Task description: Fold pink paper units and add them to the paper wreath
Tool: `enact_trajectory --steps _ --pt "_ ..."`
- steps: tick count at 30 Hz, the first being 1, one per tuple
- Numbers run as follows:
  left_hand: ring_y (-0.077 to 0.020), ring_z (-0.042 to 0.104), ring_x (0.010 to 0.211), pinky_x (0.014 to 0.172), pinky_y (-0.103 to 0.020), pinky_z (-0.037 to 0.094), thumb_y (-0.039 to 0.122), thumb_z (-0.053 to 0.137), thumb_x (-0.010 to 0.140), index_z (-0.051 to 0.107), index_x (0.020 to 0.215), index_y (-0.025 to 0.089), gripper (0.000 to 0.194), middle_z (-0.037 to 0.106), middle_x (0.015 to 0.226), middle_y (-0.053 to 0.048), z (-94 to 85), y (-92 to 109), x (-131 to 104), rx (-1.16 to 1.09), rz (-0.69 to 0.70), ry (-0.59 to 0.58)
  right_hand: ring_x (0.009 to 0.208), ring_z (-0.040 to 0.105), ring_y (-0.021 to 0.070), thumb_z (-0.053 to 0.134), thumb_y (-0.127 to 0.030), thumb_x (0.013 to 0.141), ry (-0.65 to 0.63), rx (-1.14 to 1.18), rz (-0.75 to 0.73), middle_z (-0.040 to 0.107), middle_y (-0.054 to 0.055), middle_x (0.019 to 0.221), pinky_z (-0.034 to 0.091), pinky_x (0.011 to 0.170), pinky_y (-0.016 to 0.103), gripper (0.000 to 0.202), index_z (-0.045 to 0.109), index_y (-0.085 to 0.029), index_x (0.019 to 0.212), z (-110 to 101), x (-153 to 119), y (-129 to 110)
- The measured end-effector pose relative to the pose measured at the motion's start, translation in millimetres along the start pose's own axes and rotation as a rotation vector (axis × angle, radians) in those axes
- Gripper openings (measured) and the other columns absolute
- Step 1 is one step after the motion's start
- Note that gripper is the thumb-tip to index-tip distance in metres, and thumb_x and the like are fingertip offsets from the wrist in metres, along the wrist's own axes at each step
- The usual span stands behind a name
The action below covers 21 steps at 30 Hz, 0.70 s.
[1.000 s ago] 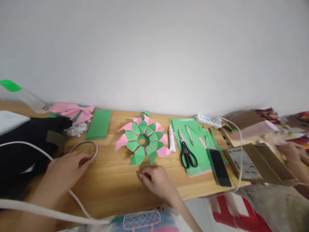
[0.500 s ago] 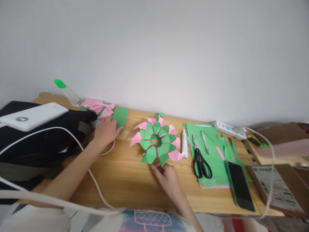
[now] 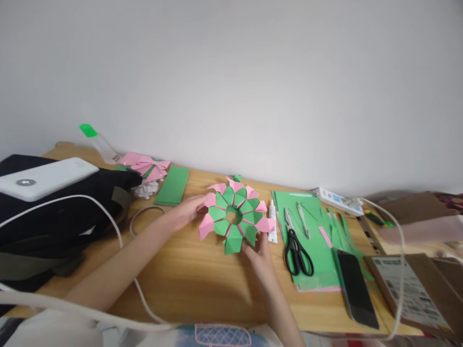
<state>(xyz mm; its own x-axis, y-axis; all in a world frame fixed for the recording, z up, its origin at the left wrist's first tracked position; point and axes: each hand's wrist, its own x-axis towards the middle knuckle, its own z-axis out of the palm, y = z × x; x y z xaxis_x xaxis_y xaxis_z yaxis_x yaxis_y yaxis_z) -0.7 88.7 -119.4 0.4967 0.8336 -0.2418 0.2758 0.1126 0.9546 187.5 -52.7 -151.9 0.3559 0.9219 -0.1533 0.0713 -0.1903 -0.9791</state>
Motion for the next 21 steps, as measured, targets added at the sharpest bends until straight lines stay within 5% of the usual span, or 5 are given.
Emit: enact_trajectory --steps 6,11,14,18,21 --pt "-0.0194 0.069 0.093 0.082 -0.037 0.056 0.044 0.042 0.099 0.063 0.111 0.013 0.040 0.071 0.104 -0.010 24.0 1.6 6.6 0.083 0.067 -0.073 0.103 0.064 0.0221 0.073 -0.034 0.069 0.056 0.092 0.105 0.065 0.005 0.120 0.054 0.081 0.031 0.050 0.058 -0.029 0.117 -44.5 -24.0 -11.5" --pt "-0.0224 0.063 0.102 0.087 -0.043 0.055 0.035 0.058 0.094 0.059 0.118 0.015 0.032 0.062 0.119 -0.009 36.1 18.1 43.0 0.383 0.186 0.046 0.086 0.069 0.0216 0.077 -0.047 0.069 0.209 0.154 0.246 0.069 0.007 0.106 0.055 0.067 0.029 0.050 0.062 -0.025 0.112 -73.8 -33.3 -7.5" --pt "-0.0232 0.061 0.108 0.091 -0.045 0.053 0.033 0.057 0.094 0.057 0.123 0.017 0.033 0.058 0.127 -0.011 37.2 31.7 79.3 0.601 0.284 0.101 0.073 0.071 0.0216 0.076 -0.054 0.068 0.243 0.252 0.308 0.072 0.006 0.091 0.055 0.060 0.030 0.051 0.063 -0.021 0.105 -72.3 -29.3 -2.0" --pt "-0.0228 0.061 0.106 0.090 -0.044 0.054 0.033 0.058 0.094 0.057 0.122 0.017 0.033 0.059 0.125 -0.010 37.4 39.8 117.6 0.840 0.415 -0.046 0.065 0.072 0.0226 0.075 -0.059 0.065 0.281 0.404 0.310 0.072 0.003 0.077 0.056 0.055 0.031 0.051 0.062 -0.020 0.095 -60.9 -22.3 3.1" --pt "-0.0222 0.062 0.105 0.089 -0.043 0.054 0.033 0.057 0.094 0.058 0.122 0.017 0.032 0.060 0.124 -0.010 33.3 32.2 122.3 0.971 0.457 -0.120 0.067 0.073 0.0216 0.074 -0.054 0.070 0.287 0.483 0.291 0.074 0.005 0.081 0.057 0.056 0.031 0.047 0.062 -0.019 0.098 -55.4 -21.9 3.8"
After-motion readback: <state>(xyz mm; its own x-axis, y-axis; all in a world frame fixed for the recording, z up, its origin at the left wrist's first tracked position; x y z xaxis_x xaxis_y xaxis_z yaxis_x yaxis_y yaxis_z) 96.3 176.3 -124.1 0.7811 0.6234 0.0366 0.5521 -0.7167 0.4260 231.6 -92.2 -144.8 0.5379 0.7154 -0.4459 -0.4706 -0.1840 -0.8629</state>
